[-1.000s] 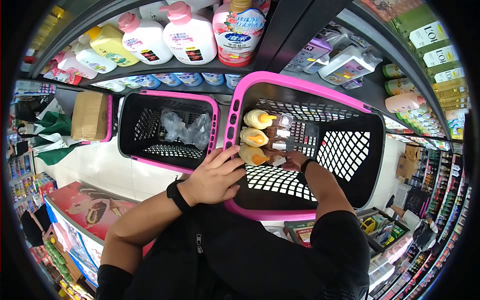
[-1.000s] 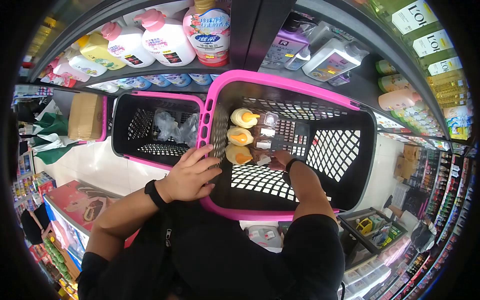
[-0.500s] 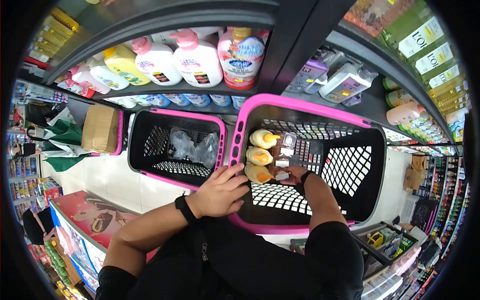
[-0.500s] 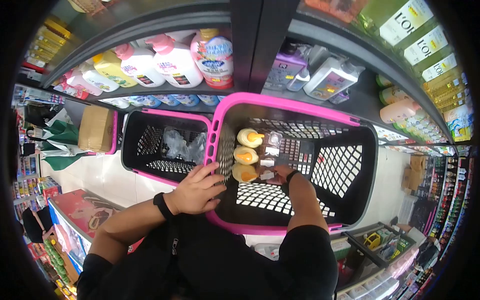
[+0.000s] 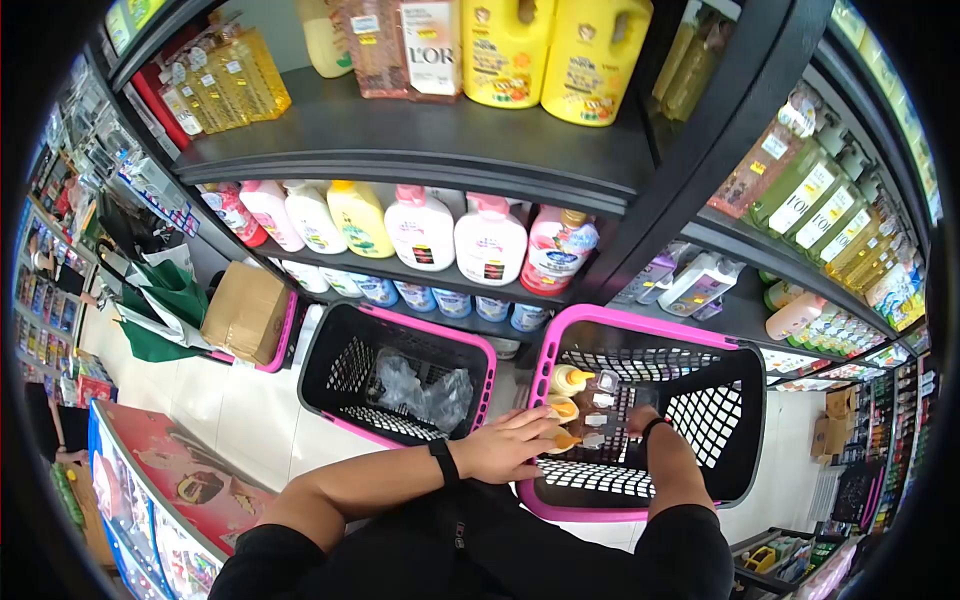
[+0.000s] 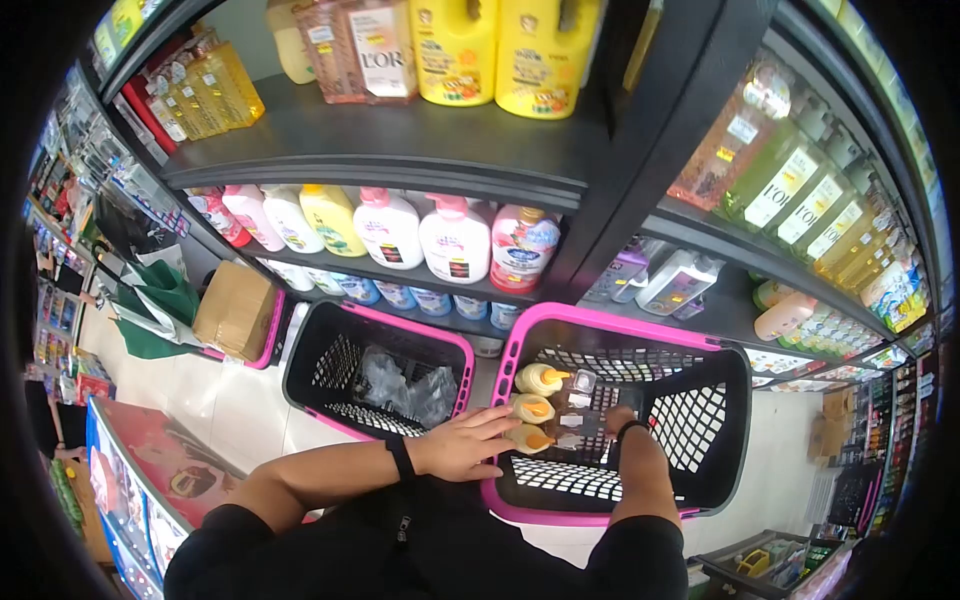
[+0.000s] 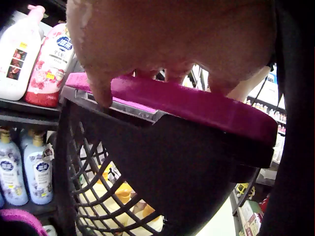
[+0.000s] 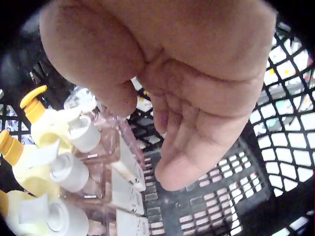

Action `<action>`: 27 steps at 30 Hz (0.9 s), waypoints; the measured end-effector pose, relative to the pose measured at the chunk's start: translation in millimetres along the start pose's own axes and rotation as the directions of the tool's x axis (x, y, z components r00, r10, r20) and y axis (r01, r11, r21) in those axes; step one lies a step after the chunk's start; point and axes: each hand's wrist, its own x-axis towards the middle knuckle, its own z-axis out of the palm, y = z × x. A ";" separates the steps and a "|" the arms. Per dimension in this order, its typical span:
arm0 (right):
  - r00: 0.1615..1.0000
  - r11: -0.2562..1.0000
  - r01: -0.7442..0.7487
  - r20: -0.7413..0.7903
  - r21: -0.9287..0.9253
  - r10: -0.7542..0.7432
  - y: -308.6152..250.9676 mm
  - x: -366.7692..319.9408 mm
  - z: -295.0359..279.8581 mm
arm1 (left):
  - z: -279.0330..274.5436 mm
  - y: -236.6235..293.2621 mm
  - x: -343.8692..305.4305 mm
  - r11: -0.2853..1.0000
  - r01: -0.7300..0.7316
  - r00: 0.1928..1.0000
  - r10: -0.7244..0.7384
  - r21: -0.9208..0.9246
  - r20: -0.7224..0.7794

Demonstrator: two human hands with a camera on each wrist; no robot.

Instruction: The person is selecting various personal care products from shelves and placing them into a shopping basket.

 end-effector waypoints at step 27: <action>0.352 0.882 0.136 -0.854 0.451 0.383 -488.3 -57.9 -256.7 | -97.7 -161.1 -323.2 0.850 0.292 0.872 -0.425 -0.438 -0.244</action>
